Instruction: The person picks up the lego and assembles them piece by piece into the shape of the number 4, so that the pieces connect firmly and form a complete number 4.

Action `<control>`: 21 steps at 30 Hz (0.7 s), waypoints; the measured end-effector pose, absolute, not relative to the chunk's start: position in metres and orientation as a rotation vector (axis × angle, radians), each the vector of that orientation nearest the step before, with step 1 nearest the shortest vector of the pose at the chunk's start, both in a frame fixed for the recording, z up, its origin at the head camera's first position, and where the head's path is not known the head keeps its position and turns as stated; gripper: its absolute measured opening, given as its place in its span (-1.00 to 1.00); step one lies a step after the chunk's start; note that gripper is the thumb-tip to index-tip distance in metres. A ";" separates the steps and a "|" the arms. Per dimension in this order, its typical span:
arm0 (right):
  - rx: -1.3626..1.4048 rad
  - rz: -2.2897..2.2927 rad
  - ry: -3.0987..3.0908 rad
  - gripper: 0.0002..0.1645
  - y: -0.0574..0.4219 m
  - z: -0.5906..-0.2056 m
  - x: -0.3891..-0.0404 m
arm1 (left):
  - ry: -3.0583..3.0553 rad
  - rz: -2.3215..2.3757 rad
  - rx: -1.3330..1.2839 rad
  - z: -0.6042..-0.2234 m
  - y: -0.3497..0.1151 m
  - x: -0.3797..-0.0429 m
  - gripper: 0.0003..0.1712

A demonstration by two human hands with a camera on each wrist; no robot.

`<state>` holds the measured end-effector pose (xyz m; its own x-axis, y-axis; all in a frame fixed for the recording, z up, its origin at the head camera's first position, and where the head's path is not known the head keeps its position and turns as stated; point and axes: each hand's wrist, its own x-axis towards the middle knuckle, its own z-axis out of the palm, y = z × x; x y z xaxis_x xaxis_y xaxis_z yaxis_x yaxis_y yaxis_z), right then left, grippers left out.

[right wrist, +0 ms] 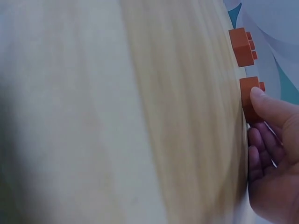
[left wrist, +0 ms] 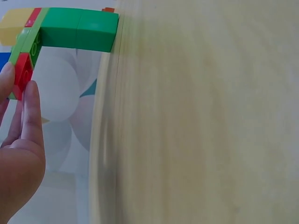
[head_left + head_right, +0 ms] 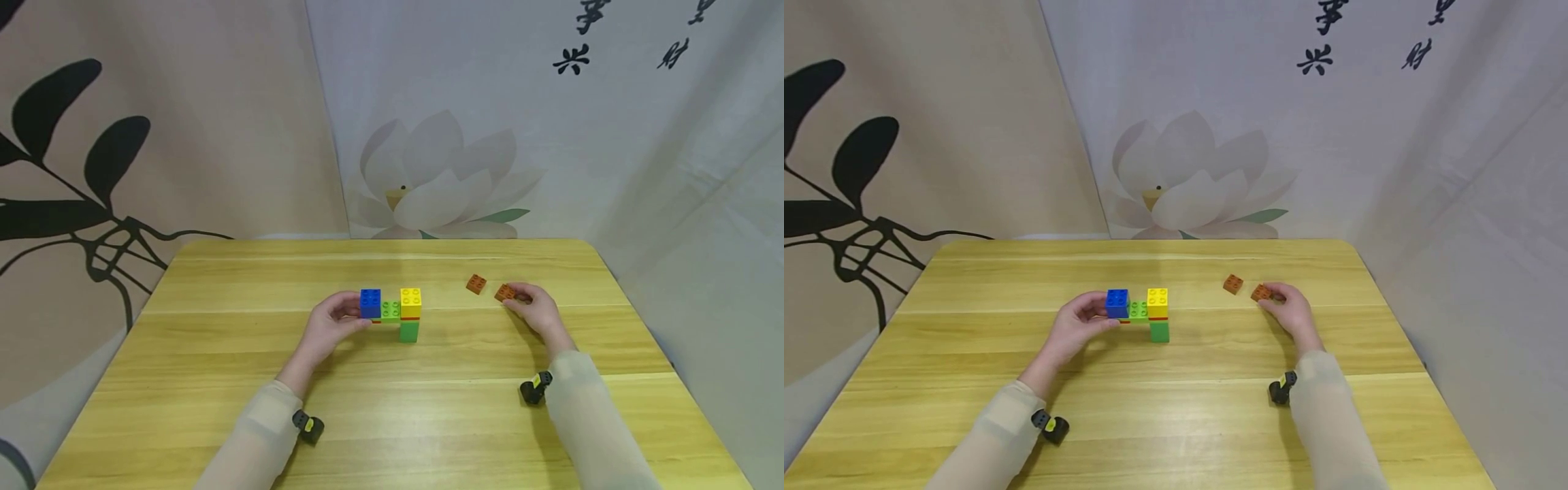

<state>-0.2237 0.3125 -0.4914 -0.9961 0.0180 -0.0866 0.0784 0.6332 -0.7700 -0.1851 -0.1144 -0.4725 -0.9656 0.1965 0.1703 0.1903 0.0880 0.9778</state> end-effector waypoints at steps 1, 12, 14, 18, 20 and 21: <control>0.081 -1.305 2.783 -0.41 0.312 -0.491 -0.223 | 2.316 2.076 0.409 -0.472 -0.114 -0.185 -0.51; 0.034 -1.368 2.804 -0.43 0.305 -0.485 -0.216 | 2.303 2.089 0.416 -0.471 -0.114 -0.186 -0.54; 0.005 -1.386 2.810 -0.44 0.302 -0.483 -0.214 | 2.300 2.090 0.417 -0.471 -0.114 -0.186 -0.54; -0.046 -1.413 2.824 -0.46 0.294 -0.476 -0.213 | 2.302 2.092 0.419 -0.471 -0.114 -0.185 -0.54; -0.072 -1.432 2.827 -0.47 0.289 -0.472 -0.212 | 2.306 2.093 0.415 -0.470 -0.114 -0.185 -0.53; -0.091 -1.435 2.830 -0.48 0.287 -0.469 -0.212 | 2.308 2.093 0.413 -0.470 -0.113 -0.185 -0.53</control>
